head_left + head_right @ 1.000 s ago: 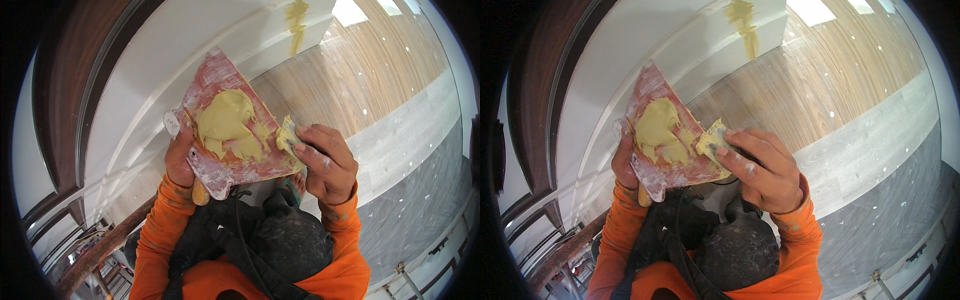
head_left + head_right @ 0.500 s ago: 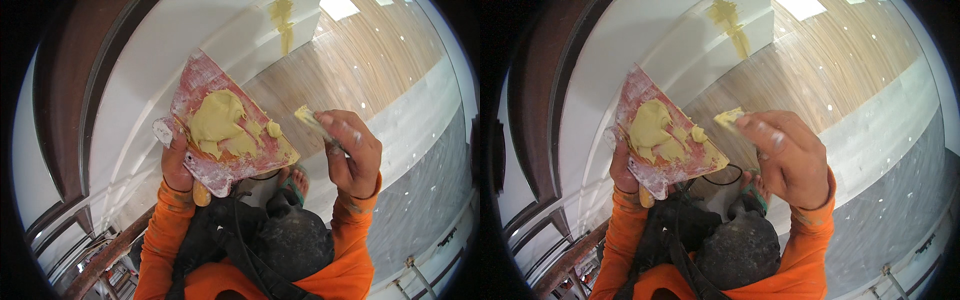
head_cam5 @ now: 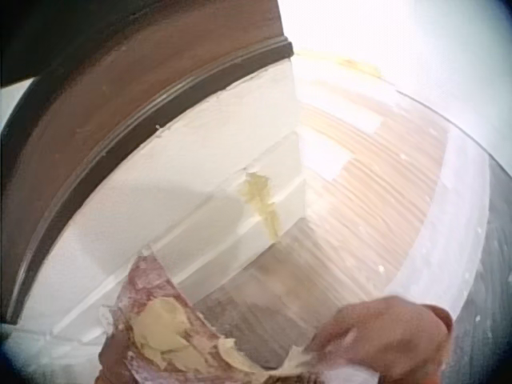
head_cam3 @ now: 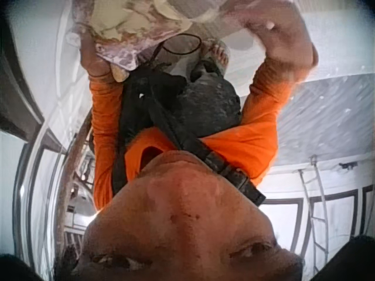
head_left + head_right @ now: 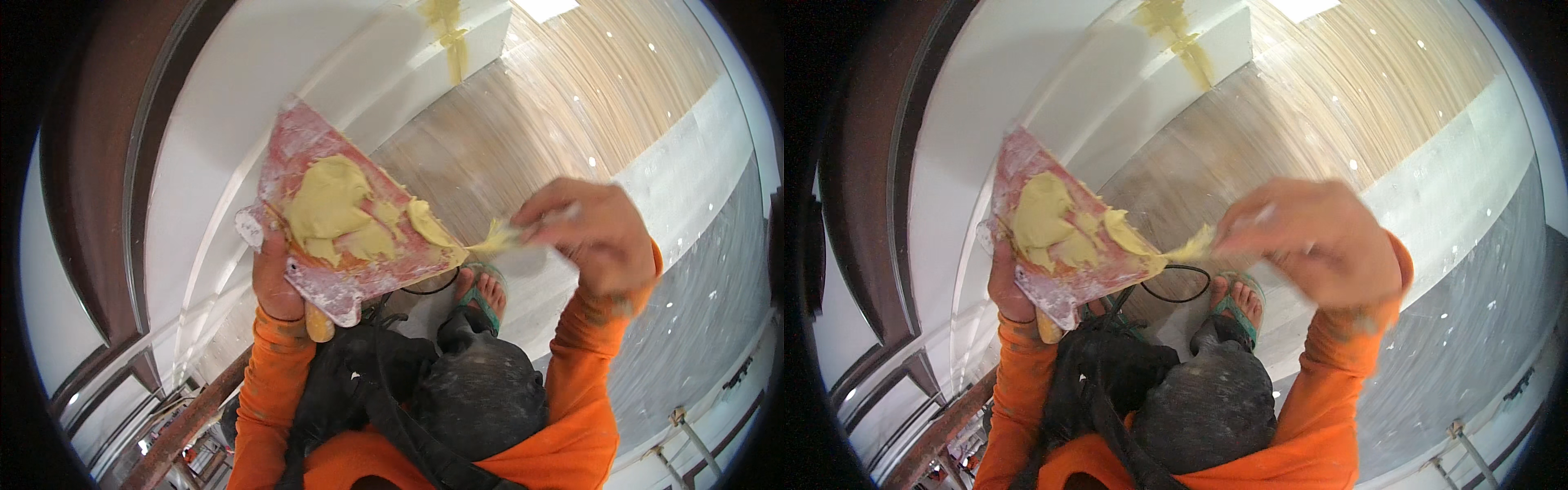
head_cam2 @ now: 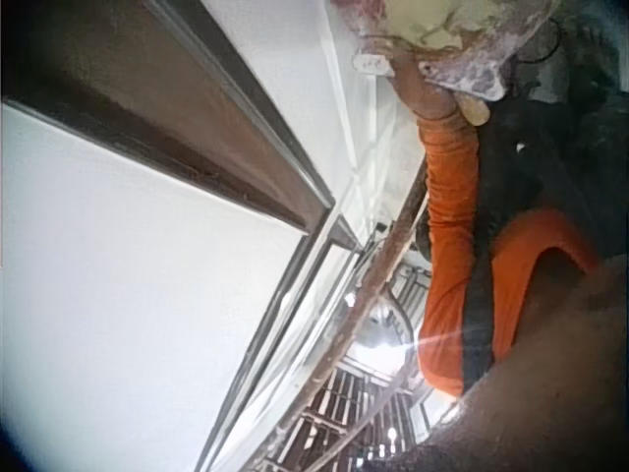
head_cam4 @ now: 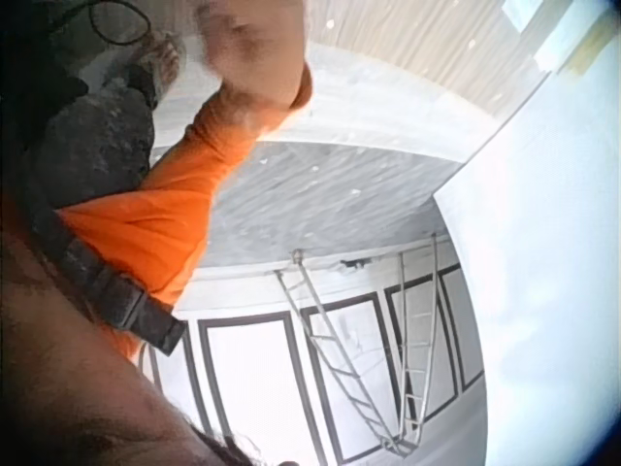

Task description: The person applies filler material to the joints of white wall trim using a small scraper and a hawk to achieve a smooth finish.

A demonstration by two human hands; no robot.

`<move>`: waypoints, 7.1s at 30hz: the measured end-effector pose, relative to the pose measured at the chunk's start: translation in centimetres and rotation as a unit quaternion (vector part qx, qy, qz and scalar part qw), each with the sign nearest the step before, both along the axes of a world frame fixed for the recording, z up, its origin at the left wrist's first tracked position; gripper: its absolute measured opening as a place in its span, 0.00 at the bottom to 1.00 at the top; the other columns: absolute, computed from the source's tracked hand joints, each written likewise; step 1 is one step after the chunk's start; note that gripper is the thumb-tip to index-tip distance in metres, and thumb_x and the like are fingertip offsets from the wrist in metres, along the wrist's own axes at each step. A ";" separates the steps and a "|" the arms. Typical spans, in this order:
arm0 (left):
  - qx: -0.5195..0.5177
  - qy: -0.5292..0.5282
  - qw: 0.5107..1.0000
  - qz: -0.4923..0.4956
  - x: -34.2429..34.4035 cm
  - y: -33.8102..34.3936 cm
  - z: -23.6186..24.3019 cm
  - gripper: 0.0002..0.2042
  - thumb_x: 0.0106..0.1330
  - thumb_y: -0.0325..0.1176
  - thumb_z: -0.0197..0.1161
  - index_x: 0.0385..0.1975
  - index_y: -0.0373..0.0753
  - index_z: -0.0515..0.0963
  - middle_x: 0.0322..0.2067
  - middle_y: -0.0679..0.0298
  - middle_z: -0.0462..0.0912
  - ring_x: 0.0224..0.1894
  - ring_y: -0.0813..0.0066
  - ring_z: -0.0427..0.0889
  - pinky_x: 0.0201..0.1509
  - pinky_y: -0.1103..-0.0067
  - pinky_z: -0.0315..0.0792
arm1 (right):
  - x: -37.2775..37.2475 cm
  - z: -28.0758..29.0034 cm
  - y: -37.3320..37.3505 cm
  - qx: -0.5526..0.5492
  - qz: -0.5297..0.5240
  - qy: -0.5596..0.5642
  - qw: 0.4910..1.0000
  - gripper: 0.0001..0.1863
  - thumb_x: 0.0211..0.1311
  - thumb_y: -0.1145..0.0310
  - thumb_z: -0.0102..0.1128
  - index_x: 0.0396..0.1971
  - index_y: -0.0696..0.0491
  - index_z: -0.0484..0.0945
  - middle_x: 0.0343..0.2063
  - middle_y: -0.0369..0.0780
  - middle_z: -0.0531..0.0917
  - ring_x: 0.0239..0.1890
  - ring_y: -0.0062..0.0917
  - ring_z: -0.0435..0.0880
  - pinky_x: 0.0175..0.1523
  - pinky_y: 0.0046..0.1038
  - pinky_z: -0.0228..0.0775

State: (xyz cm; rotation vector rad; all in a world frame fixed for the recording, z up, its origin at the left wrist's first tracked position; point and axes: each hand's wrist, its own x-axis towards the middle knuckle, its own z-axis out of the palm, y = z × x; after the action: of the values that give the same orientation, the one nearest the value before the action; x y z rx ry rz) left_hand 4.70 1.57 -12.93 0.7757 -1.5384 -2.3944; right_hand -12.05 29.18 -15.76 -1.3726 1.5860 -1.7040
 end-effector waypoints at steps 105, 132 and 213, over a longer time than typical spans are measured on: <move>0.055 -0.025 0.997 0.048 2.4 -0.7 -0.8 0.24 0.68 0.47 0.39 0.58 0.36 0.59 0.54 0.55 0.66 0.54 0.61 0.68 0.58 0.66 0.63 | -5.9 -19.9 -17.1 0.111 -0.481 -0.436 0.752 0.19 0.42 0.72 0.49 0.36 0.64 0.78 0.19 0.45 0.80 0.22 0.26 0.77 0.30 0.26 0.67; 0.014 -0.007 1.000 0.003 1.4 0.2 -0.4 0.24 0.68 0.45 0.39 0.58 0.34 0.58 0.55 0.55 0.66 0.55 0.61 0.67 0.58 0.68 0.62 | -3.2 -20.0 -10.9 -0.052 -0.406 -0.610 0.678 0.09 0.52 0.78 0.50 0.34 0.65 0.69 0.29 0.44 0.76 0.26 0.27 0.77 0.27 0.23 0.70; -0.025 -0.054 0.997 0.042 1.8 -1.1 -1.7 0.25 0.68 0.46 0.40 0.57 0.36 0.59 0.54 0.55 0.67 0.54 0.62 0.68 0.58 0.67 0.63 | -8.3 -18.8 -8.4 -0.012 -0.378 -0.667 0.642 0.15 0.52 0.79 0.48 0.39 0.71 0.64 0.36 0.53 0.74 0.33 0.36 0.80 0.32 0.25 0.80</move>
State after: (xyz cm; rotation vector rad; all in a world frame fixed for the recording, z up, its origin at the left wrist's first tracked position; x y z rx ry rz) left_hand 6.53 0.50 -14.62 0.9535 -1.5648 -2.2799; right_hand -20.38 20.80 -34.60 0.8197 1.0781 -2.1810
